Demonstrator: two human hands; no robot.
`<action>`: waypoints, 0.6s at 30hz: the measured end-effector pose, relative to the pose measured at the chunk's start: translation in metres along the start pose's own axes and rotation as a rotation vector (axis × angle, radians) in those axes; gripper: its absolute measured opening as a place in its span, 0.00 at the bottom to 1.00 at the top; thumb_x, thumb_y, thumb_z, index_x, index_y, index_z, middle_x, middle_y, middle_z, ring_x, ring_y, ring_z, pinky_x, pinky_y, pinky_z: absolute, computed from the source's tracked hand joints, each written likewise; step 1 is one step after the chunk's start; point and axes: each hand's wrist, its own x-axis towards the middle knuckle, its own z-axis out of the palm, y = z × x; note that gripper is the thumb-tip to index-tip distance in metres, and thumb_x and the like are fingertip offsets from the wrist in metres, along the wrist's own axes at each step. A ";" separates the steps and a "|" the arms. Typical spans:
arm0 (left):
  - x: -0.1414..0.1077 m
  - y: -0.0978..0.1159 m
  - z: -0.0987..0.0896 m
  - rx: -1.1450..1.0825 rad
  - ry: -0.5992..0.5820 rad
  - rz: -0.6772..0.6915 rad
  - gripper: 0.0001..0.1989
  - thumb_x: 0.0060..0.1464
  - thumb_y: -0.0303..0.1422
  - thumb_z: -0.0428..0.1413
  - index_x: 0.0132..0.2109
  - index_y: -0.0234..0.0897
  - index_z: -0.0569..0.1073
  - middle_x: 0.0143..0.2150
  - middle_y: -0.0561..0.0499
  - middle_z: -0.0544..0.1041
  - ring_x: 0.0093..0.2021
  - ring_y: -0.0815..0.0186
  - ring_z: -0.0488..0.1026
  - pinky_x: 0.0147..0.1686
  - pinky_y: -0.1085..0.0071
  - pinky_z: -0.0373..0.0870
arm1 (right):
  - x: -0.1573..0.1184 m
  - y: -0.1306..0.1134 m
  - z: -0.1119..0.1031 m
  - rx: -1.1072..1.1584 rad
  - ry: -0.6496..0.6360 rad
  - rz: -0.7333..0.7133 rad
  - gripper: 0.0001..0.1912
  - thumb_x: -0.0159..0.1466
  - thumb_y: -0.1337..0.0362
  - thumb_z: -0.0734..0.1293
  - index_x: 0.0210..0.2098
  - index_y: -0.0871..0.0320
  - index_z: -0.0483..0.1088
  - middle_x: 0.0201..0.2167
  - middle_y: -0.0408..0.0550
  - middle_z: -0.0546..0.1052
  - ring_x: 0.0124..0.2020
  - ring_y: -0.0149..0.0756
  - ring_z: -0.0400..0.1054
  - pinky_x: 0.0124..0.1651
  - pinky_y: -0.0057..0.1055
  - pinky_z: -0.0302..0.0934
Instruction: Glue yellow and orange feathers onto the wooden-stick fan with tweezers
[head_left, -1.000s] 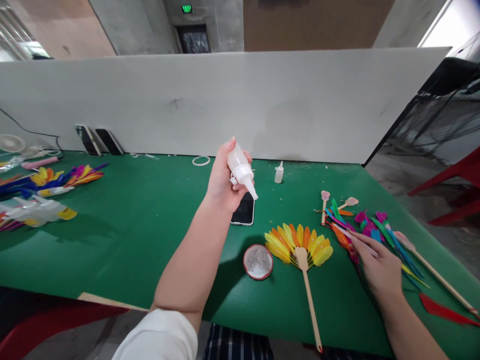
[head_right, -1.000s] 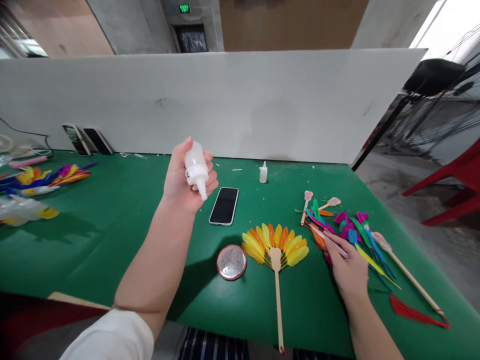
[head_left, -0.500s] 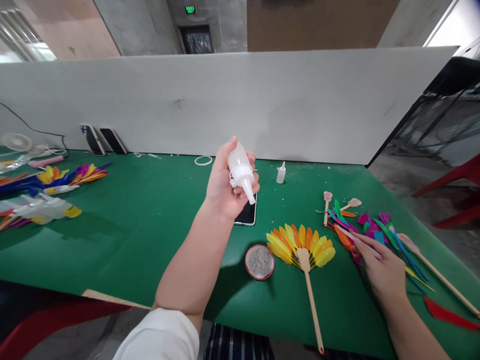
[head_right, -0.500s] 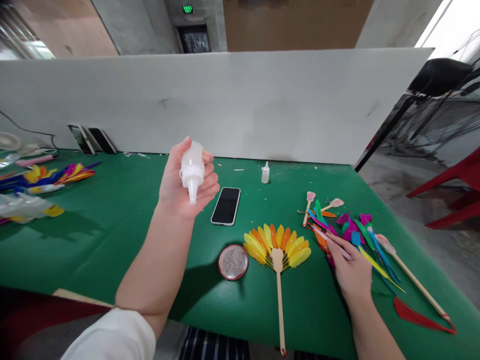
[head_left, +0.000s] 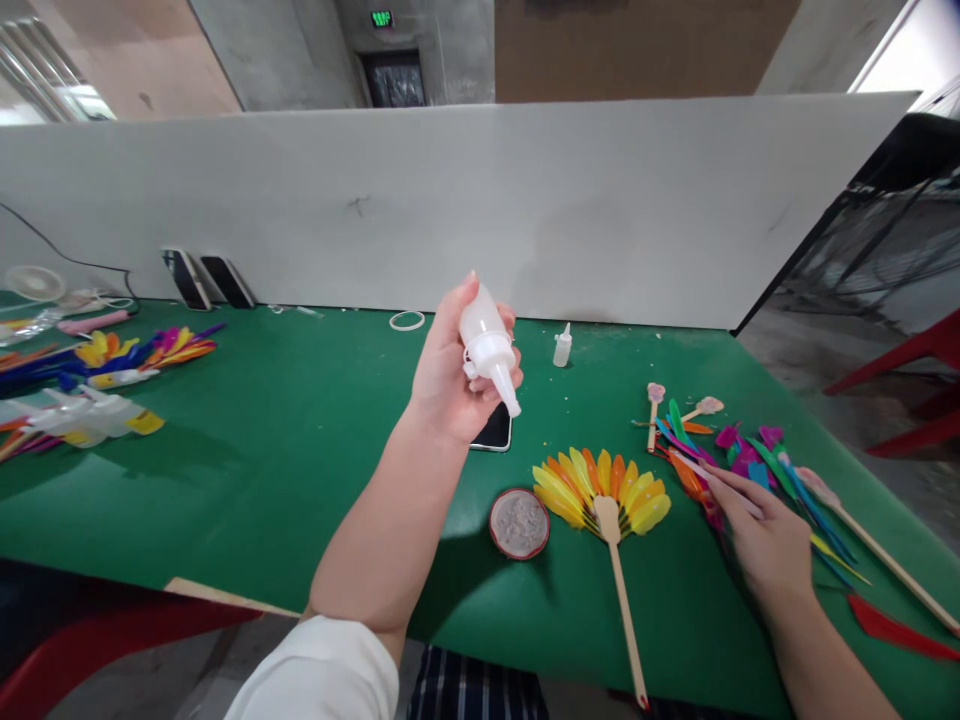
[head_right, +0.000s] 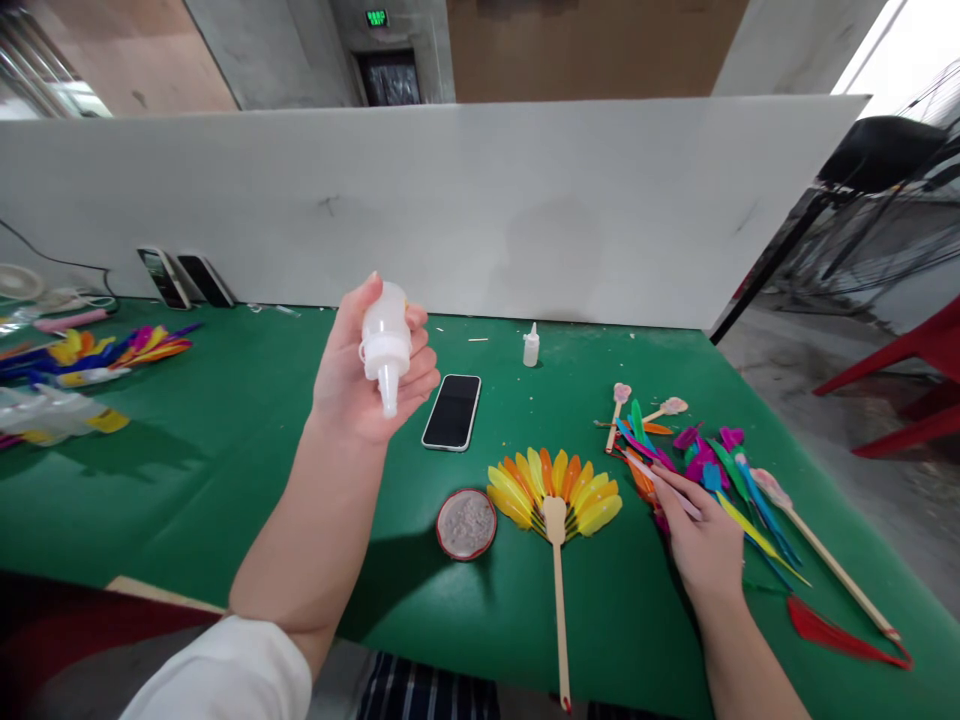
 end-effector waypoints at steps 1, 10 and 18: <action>0.000 0.000 0.000 -0.005 0.006 -0.001 0.26 0.54 0.52 0.46 0.22 0.35 0.65 0.08 0.60 0.50 0.08 0.78 0.45 0.10 0.77 0.42 | 0.000 0.001 0.000 -0.009 0.001 -0.004 0.23 0.50 0.50 0.67 0.39 0.58 0.77 0.36 0.50 0.80 0.41 0.48 0.72 0.39 0.34 0.65; -0.001 0.000 0.000 -0.012 -0.004 0.010 0.25 0.56 0.51 0.44 0.22 0.34 0.65 0.09 0.59 0.52 0.08 0.79 0.44 0.09 0.77 0.42 | 0.001 0.004 -0.001 -0.024 0.002 -0.003 0.24 0.50 0.49 0.67 0.40 0.59 0.77 0.37 0.50 0.80 0.40 0.47 0.72 0.40 0.34 0.64; 0.000 -0.002 0.000 -0.002 0.006 0.034 0.24 0.52 0.52 0.49 0.23 0.35 0.66 0.10 0.59 0.54 0.08 0.79 0.44 0.09 0.77 0.43 | -0.001 0.003 -0.001 -0.020 0.003 -0.029 0.22 0.51 0.49 0.67 0.39 0.57 0.77 0.37 0.50 0.79 0.41 0.47 0.71 0.41 0.35 0.63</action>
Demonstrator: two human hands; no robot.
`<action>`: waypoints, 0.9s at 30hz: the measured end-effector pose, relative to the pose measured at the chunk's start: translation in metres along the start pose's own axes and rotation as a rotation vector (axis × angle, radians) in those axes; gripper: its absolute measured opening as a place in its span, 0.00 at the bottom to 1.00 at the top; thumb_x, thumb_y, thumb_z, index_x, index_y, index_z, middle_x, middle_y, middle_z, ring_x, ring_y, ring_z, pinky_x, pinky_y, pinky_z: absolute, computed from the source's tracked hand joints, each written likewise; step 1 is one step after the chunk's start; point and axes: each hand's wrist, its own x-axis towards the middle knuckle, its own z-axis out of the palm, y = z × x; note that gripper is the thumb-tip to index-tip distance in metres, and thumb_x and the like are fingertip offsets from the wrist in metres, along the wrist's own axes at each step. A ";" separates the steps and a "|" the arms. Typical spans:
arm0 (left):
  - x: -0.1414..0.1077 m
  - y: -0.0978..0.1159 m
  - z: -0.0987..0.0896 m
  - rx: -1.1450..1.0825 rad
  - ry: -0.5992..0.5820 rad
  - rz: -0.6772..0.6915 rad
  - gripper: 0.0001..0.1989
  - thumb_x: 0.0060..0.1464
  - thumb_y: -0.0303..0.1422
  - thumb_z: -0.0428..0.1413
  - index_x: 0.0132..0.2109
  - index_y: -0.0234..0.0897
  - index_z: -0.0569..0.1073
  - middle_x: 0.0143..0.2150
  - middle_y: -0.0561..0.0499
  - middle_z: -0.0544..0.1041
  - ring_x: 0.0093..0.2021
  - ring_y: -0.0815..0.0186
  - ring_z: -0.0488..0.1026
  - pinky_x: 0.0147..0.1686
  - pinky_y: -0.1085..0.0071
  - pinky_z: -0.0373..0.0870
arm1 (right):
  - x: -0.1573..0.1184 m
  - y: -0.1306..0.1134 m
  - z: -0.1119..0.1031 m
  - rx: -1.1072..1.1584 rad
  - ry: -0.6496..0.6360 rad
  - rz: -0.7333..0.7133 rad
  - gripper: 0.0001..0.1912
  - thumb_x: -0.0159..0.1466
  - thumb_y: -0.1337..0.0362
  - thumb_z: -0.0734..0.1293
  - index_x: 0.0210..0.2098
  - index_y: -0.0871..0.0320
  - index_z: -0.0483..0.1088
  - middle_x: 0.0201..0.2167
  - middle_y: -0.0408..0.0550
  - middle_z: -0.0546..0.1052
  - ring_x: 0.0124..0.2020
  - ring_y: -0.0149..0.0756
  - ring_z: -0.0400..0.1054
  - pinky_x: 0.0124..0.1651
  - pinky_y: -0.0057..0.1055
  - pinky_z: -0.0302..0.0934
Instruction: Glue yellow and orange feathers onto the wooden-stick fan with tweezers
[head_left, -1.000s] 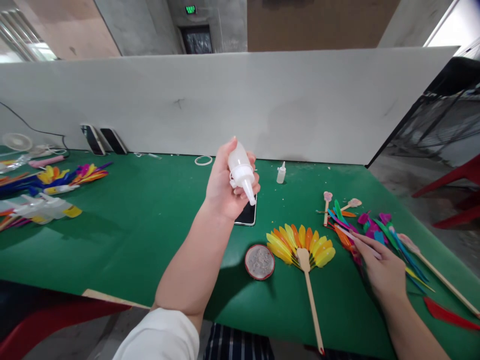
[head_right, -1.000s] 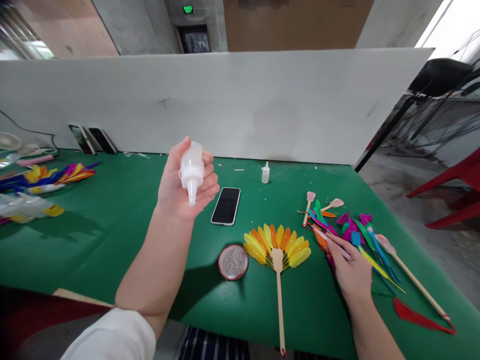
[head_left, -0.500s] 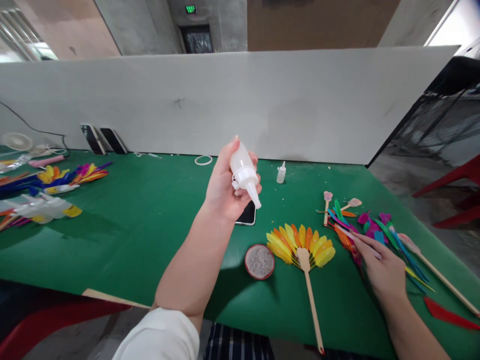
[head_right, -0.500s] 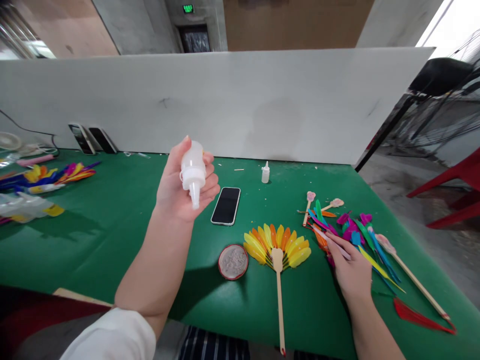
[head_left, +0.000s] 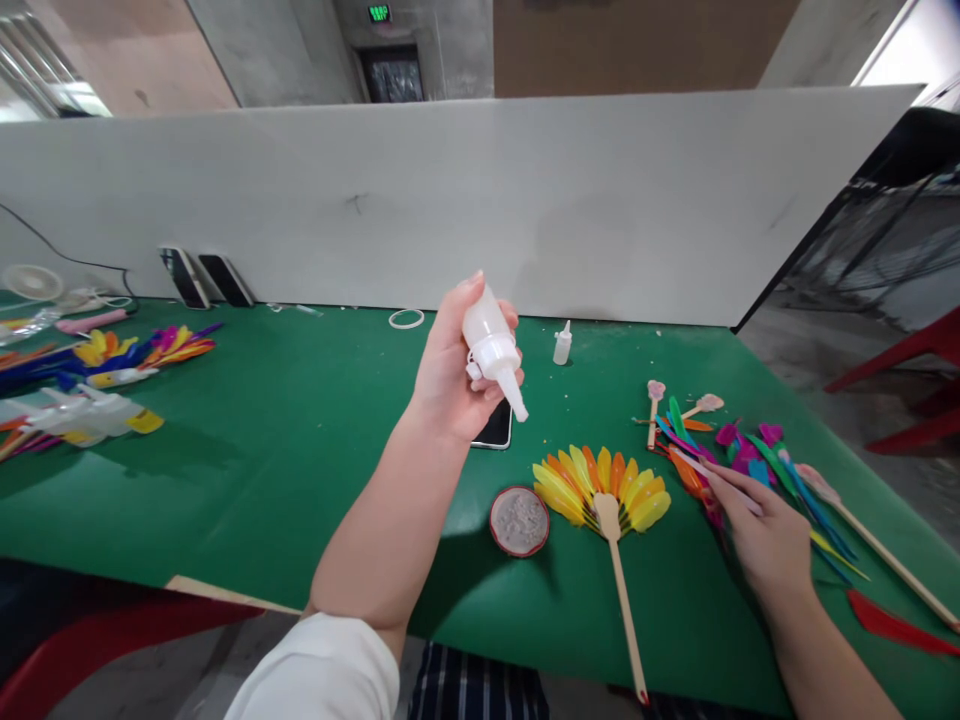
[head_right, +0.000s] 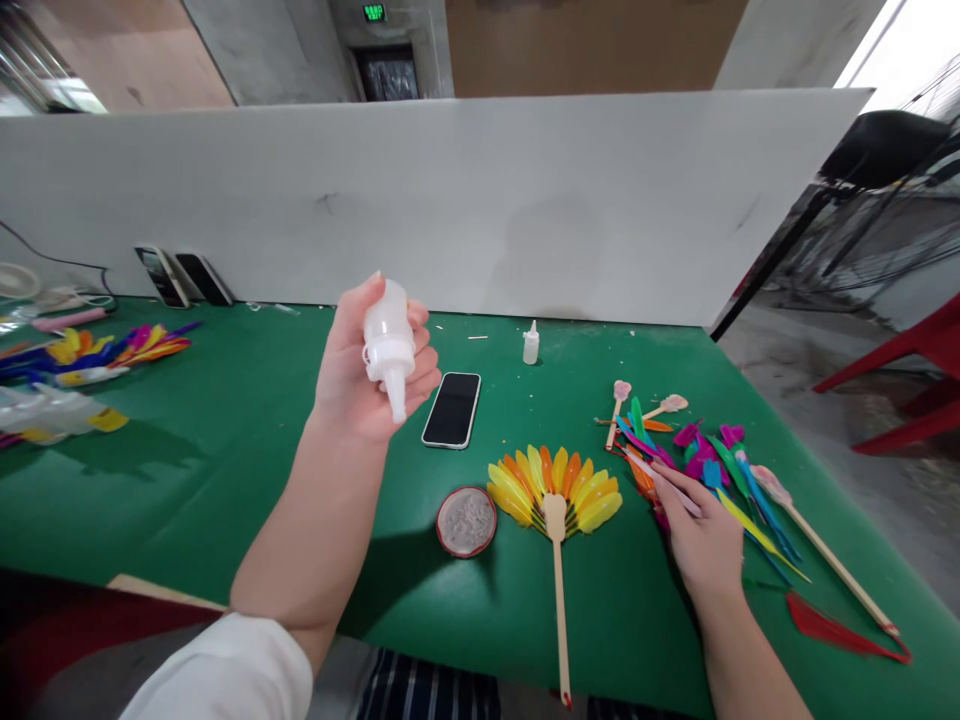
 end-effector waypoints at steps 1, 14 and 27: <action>0.000 0.000 0.000 0.004 0.005 0.004 0.24 0.51 0.52 0.49 0.23 0.35 0.66 0.09 0.59 0.54 0.08 0.80 0.44 0.09 0.77 0.43 | 0.000 -0.001 0.000 -0.002 0.001 0.004 0.22 0.51 0.49 0.67 0.39 0.57 0.77 0.36 0.49 0.79 0.40 0.46 0.71 0.39 0.34 0.63; 0.006 -0.002 0.000 0.068 0.212 0.039 0.26 0.57 0.49 0.40 0.22 0.35 0.62 0.08 0.59 0.52 0.08 0.79 0.44 0.10 0.78 0.33 | -0.015 -0.055 -0.001 0.635 -0.028 0.041 0.12 0.49 0.63 0.74 0.34 0.57 0.77 0.23 0.45 0.76 0.24 0.33 0.70 0.35 0.33 0.66; -0.005 -0.074 -0.078 0.146 0.377 0.112 0.23 0.53 0.50 0.47 0.22 0.36 0.64 0.10 0.59 0.52 0.09 0.79 0.48 0.11 0.76 0.39 | -0.069 -0.099 0.061 0.423 -0.590 -0.186 0.05 0.56 0.63 0.70 0.33 0.55 0.75 0.30 0.43 0.79 0.30 0.32 0.74 0.31 0.28 0.70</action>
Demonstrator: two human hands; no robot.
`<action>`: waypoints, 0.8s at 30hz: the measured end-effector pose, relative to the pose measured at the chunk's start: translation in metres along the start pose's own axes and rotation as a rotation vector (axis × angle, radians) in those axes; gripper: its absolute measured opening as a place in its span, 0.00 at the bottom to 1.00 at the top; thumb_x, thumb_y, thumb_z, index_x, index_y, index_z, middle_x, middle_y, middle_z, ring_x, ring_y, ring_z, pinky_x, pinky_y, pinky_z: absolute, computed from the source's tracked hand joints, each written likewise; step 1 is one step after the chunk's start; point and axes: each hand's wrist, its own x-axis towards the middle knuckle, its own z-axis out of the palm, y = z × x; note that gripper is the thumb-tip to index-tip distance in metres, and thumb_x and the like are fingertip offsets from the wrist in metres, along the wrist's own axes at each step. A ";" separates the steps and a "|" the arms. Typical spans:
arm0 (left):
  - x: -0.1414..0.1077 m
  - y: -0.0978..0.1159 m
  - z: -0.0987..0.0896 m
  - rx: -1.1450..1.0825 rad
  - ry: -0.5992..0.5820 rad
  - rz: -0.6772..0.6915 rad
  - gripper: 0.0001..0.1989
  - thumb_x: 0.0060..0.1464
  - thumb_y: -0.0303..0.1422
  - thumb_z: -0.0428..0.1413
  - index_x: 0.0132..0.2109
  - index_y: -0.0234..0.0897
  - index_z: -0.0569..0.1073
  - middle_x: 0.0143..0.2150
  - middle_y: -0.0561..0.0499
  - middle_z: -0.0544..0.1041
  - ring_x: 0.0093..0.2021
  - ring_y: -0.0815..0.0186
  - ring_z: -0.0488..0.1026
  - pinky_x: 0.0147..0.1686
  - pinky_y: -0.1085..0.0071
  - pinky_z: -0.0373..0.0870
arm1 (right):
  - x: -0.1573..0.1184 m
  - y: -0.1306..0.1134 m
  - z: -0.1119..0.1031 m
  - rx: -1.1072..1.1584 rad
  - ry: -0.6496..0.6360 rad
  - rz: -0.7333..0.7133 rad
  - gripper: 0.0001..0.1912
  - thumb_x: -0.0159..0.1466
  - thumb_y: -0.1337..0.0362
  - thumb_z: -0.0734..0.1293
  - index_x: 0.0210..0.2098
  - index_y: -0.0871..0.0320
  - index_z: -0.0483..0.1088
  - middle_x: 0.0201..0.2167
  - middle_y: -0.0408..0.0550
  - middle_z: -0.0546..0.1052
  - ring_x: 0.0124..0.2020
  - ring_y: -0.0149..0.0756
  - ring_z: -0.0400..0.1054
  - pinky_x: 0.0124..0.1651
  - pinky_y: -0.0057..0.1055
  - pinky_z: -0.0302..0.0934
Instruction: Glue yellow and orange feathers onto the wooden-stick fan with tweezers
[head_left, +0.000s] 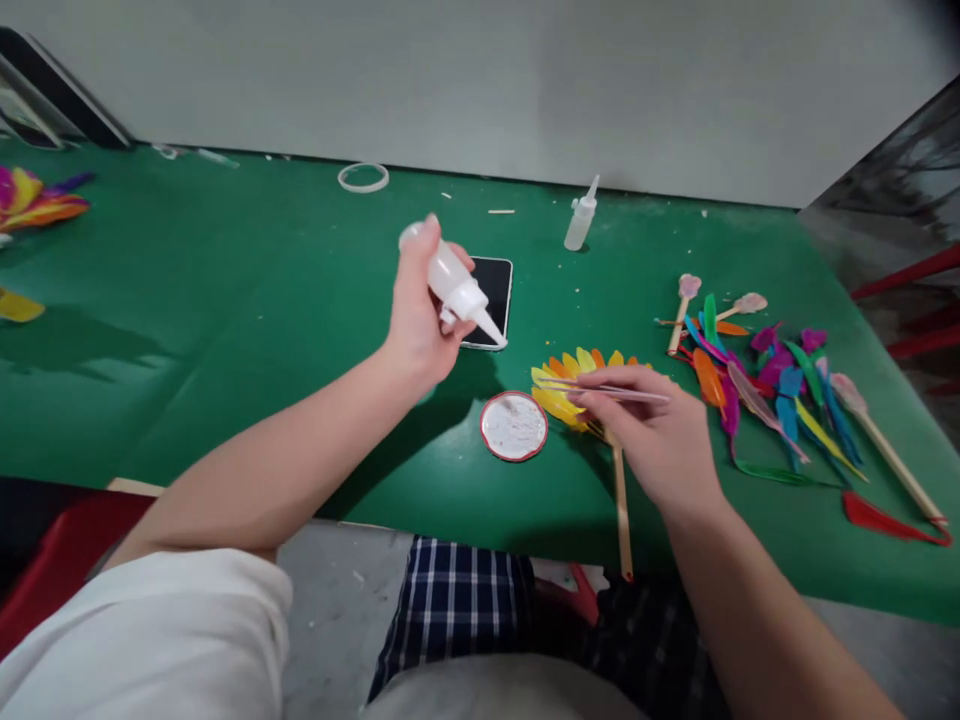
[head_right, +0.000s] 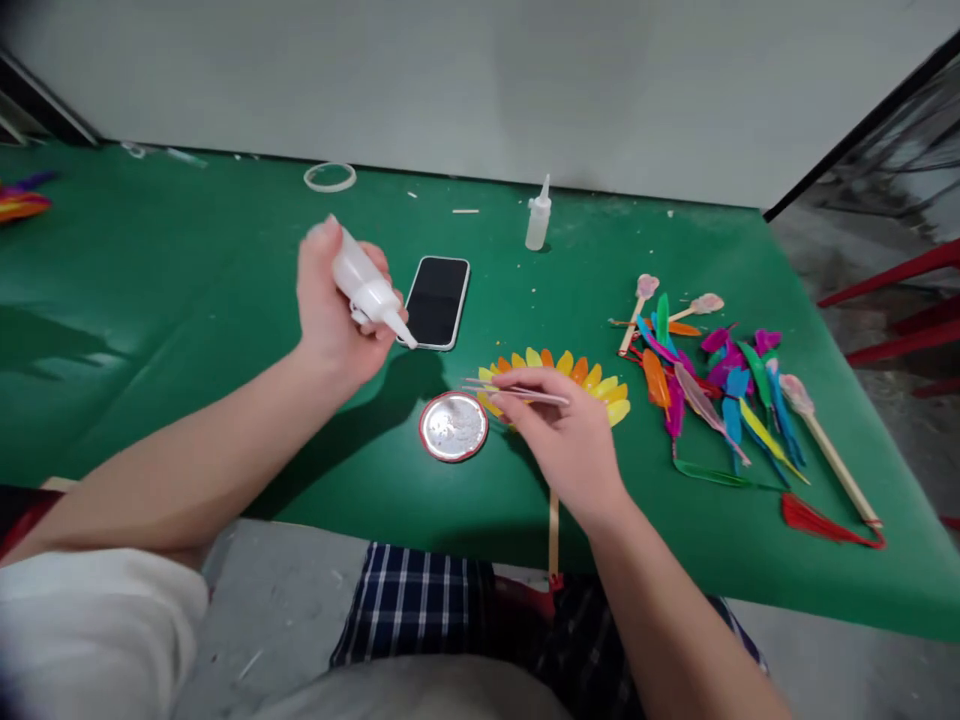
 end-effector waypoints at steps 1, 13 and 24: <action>-0.001 -0.009 -0.006 0.006 0.005 -0.041 0.23 0.52 0.51 0.49 0.22 0.36 0.64 0.10 0.59 0.53 0.10 0.79 0.48 0.12 0.76 0.40 | -0.002 0.005 0.003 -0.026 -0.021 0.034 0.05 0.55 0.63 0.70 0.32 0.55 0.75 0.30 0.42 0.79 0.30 0.32 0.75 0.32 0.28 0.71; -0.004 -0.041 -0.018 0.042 -0.099 -0.166 0.27 0.52 0.55 0.45 0.23 0.35 0.65 0.11 0.58 0.50 0.10 0.78 0.48 0.13 0.77 0.41 | -0.013 0.021 0.015 -0.420 -0.073 -0.246 0.07 0.60 0.67 0.66 0.37 0.53 0.76 0.36 0.43 0.80 0.38 0.35 0.74 0.44 0.34 0.68; -0.003 -0.036 -0.020 0.146 -0.124 -0.137 0.27 0.55 0.55 0.40 0.26 0.35 0.63 0.12 0.58 0.53 0.11 0.78 0.51 0.13 0.77 0.46 | -0.014 0.024 0.018 -0.470 -0.065 -0.396 0.06 0.59 0.71 0.67 0.35 0.56 0.75 0.32 0.44 0.80 0.34 0.33 0.74 0.39 0.30 0.68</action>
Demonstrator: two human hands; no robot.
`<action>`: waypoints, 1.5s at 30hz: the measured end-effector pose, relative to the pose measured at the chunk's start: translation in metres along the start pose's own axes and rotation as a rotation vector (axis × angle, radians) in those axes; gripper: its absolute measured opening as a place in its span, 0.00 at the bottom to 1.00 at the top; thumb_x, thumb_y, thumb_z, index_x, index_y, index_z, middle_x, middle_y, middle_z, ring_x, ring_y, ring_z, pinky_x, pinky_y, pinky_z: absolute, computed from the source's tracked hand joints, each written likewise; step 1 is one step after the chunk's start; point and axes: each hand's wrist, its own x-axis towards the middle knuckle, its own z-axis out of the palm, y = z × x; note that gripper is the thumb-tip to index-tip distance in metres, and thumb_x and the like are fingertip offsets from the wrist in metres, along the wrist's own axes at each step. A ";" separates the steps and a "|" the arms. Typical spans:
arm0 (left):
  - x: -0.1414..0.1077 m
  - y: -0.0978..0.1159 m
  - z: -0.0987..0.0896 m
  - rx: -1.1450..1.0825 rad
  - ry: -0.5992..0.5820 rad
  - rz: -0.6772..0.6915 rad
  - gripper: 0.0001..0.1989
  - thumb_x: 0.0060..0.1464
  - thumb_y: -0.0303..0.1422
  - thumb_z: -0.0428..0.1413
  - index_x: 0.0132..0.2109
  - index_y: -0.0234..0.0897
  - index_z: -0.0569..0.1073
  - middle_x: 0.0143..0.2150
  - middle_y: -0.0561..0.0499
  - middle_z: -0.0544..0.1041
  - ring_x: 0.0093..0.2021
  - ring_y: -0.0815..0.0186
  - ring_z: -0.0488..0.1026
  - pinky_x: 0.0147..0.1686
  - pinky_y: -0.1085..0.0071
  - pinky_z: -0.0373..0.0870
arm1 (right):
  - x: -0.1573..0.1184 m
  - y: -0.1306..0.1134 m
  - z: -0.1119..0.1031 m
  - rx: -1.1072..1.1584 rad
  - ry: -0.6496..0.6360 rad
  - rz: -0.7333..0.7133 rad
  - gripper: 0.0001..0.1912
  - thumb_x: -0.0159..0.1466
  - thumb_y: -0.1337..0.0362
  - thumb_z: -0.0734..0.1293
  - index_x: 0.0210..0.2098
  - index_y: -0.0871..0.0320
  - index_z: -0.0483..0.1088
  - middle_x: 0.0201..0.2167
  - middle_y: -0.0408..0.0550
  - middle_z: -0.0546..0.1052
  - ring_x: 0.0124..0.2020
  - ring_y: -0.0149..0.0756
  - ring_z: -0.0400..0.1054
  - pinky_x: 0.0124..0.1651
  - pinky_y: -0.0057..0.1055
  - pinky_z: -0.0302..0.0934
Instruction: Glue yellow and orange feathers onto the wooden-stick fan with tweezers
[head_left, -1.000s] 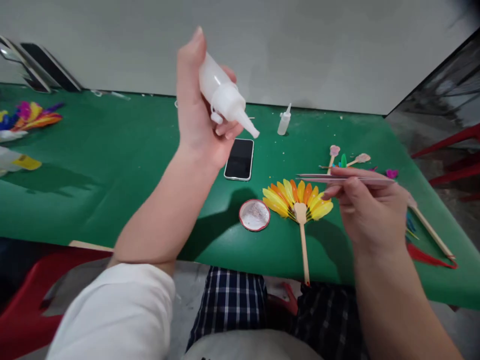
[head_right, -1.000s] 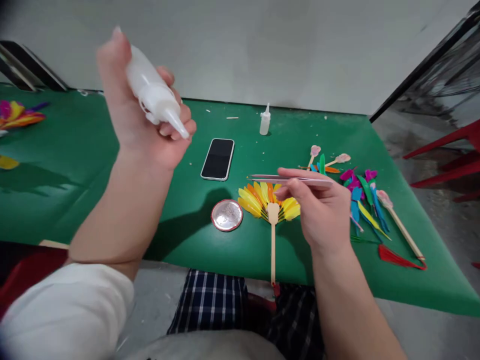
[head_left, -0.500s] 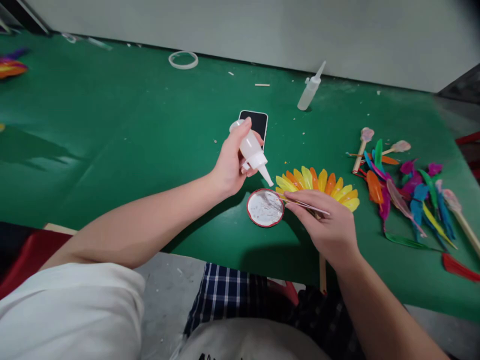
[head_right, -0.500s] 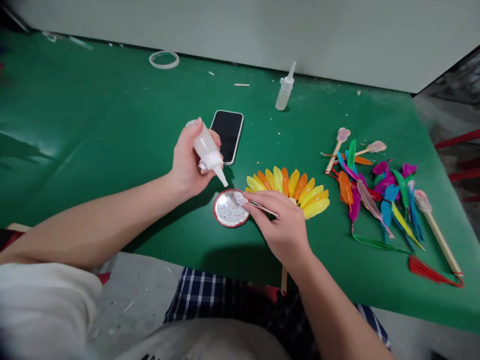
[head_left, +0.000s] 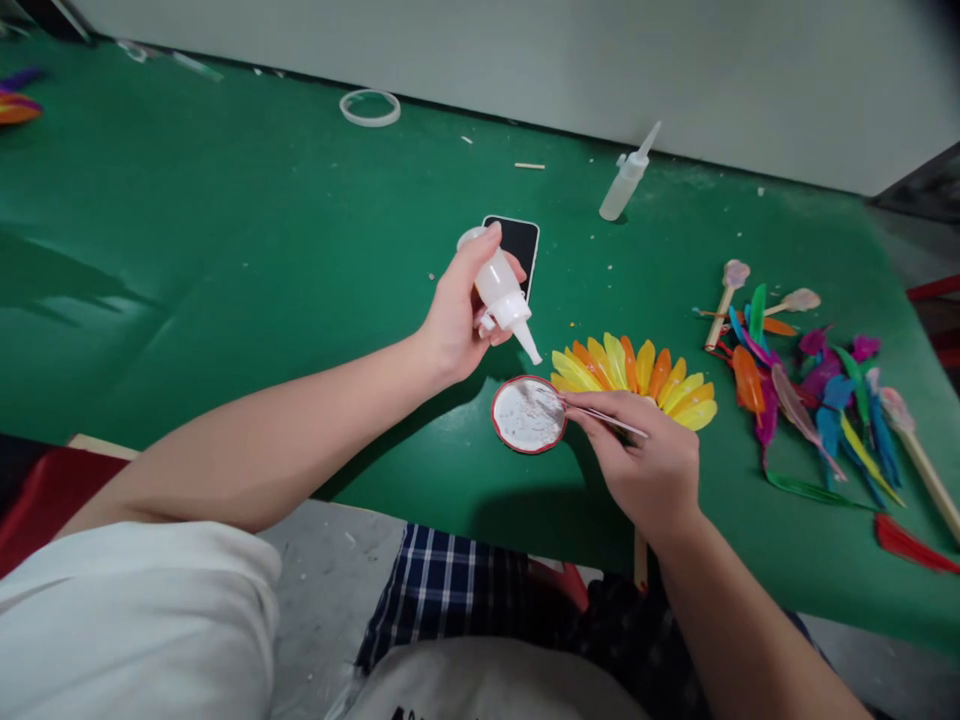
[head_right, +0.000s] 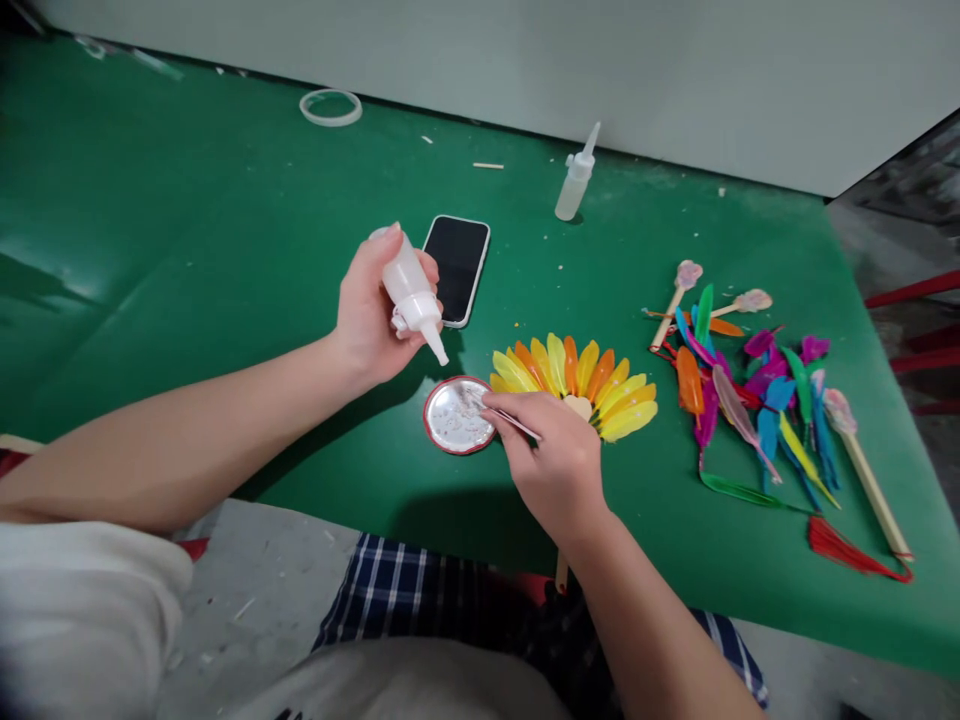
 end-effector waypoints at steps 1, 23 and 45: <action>0.000 0.000 0.000 0.008 0.007 -0.004 0.28 0.55 0.56 0.40 0.26 0.36 0.63 0.12 0.57 0.53 0.11 0.77 0.50 0.13 0.77 0.46 | 0.000 0.001 0.000 -0.002 0.000 0.005 0.06 0.59 0.71 0.67 0.35 0.56 0.75 0.32 0.44 0.80 0.34 0.33 0.74 0.39 0.30 0.68; 0.001 0.002 -0.002 -0.070 -0.017 -0.030 0.26 0.53 0.55 0.45 0.26 0.36 0.65 0.12 0.57 0.57 0.11 0.77 0.49 0.11 0.73 0.44 | -0.002 -0.001 0.013 -0.073 -0.078 -0.143 0.06 0.59 0.71 0.66 0.35 0.57 0.74 0.30 0.46 0.80 0.32 0.34 0.74 0.37 0.30 0.69; 0.001 0.002 -0.002 -0.105 -0.029 -0.028 0.22 0.54 0.50 0.48 0.26 0.36 0.67 0.12 0.57 0.57 0.12 0.76 0.49 0.11 0.73 0.43 | -0.002 -0.002 0.014 -0.129 -0.086 -0.140 0.07 0.60 0.70 0.65 0.36 0.56 0.74 0.30 0.46 0.80 0.32 0.35 0.74 0.37 0.32 0.69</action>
